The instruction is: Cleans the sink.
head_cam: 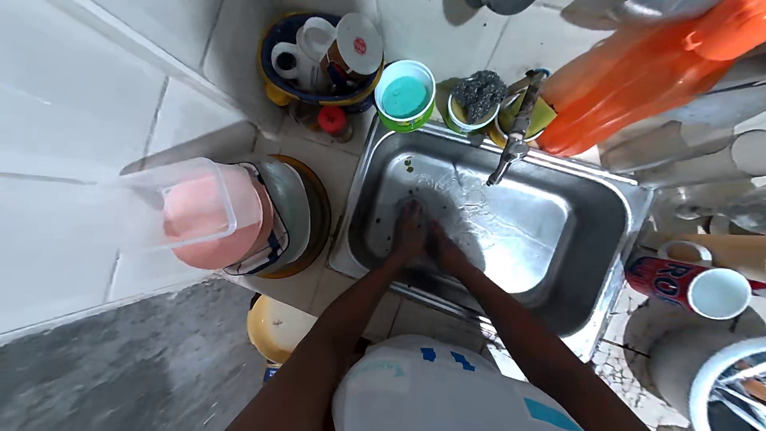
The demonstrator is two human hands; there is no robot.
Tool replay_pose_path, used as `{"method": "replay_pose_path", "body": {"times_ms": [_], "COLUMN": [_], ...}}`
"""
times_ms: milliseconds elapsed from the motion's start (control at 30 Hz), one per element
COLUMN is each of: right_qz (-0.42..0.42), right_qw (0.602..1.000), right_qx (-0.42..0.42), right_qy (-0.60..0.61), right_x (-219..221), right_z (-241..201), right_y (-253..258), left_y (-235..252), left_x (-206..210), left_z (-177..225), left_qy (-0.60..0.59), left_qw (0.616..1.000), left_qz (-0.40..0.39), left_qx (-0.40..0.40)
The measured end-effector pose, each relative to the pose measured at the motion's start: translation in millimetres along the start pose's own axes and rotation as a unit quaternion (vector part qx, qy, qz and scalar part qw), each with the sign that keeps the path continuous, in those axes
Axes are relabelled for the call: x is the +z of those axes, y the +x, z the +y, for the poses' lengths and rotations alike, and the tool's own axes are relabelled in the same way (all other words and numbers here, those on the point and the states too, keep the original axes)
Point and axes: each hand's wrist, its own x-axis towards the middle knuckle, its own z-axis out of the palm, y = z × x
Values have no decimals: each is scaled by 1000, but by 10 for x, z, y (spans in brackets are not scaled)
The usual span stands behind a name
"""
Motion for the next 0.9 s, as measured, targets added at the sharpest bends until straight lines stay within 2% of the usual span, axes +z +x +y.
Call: {"method": "replay_pose_path", "body": {"times_ms": [67,100,167,233,300,367,433,500,567,633,667,733,800,900], "right_qz": [-22,-41,-77,-116,-158,-169,-174,-131,-71,1,32,99,181,246], "right_qw": [996,988,964,935,911,905,923,955,976,975,972,967,960,946], "right_qx": [-59,-90,-175,-259,-306,-314,-267,-193,-122,-129,-131,-106,-54,89], "right_qy": [-70,-117,-184,-214,-228,-232,-215,-182,-164,-183,-194,-211,-208,-194], "right_x": [-39,-78,-57,76,188,217,161,103,23,-71,-110,-158,-158,-37], "right_z": [-16,7,140,288,310,202,39,-52,-75,36,128,366,622,819], "right_y": [-96,-136,-188,-168,-75,57,207,321,338,302,255,120,-45,-123], "left_y": [-111,-127,-148,-153,-85,40,151,255,196,153,141,154,191,571], "left_x": [-147,-232,-332,-265,-105,43,94,117,4,-135,-164,-178,-283,-316], "left_z": [-117,-134,-170,-274,-334,-276,-126,-69,83,211,193,41,-79,-282], "left_qy": [-6,-9,-49,-90,-78,-21,19,5,-41,-94,-115,-103,-12,102], "left_qw": [997,993,979,962,957,965,968,974,980,976,976,989,999,988], "left_qz": [56,70,66,67,65,60,56,56,-18,-88,-93,-38,30,88], "left_qx": [-44,-92,-185,-248,-272,-255,-243,-219,-195,-178,-160,-100,-17,81]}}
